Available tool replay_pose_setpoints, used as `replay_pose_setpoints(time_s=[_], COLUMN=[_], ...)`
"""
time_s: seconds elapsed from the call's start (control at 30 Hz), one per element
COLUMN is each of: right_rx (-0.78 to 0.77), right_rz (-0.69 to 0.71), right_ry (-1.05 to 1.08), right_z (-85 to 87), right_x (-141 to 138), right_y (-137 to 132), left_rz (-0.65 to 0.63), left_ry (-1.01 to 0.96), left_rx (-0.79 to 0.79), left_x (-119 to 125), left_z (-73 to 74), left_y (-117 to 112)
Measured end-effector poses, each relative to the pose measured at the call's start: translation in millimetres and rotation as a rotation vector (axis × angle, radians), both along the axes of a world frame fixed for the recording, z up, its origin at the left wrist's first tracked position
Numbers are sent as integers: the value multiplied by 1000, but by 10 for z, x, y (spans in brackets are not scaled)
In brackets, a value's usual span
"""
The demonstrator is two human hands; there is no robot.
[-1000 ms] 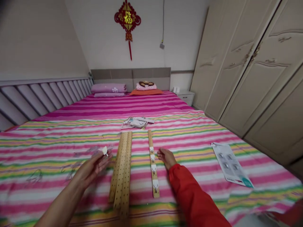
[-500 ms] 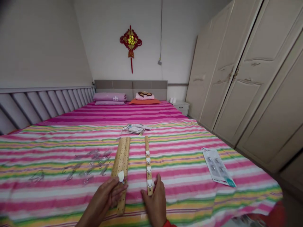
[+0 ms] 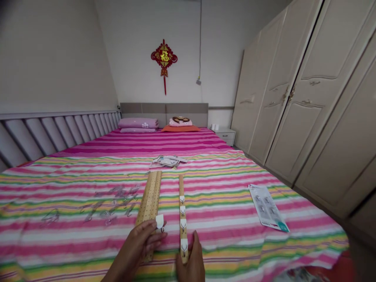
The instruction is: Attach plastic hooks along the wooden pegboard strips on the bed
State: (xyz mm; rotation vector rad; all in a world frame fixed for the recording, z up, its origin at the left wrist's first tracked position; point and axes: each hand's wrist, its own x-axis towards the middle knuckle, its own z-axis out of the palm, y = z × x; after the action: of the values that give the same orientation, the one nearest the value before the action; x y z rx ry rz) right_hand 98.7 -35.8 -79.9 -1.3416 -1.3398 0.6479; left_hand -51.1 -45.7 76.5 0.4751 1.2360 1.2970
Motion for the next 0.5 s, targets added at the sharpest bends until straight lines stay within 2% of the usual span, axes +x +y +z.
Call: replay_pose_setpoints(time_s=[0.1, 0.17, 0.23, 0.37, 0.5], right_rx=[15, 75, 127, 59, -58], right_rz=[-35, -51, -12, 247, 483], right_ry=[-7, 5, 41, 124, 280], right_z=[89, 278, 546, 1105, 1452], right_x=[37, 107, 199, 322, 311], right_y=[-117, -127, -94, 24, 140], left_rz=[-28, -48, -77, -123, -148], left_ry=[10, 21, 42, 58, -29], left_rx=[9, 11, 8, 24, 36], left_x=[31, 43, 55, 97, 141], left_z=[-25, -61, -95, -73, 82], left_y=[2, 17, 40, 64, -8])
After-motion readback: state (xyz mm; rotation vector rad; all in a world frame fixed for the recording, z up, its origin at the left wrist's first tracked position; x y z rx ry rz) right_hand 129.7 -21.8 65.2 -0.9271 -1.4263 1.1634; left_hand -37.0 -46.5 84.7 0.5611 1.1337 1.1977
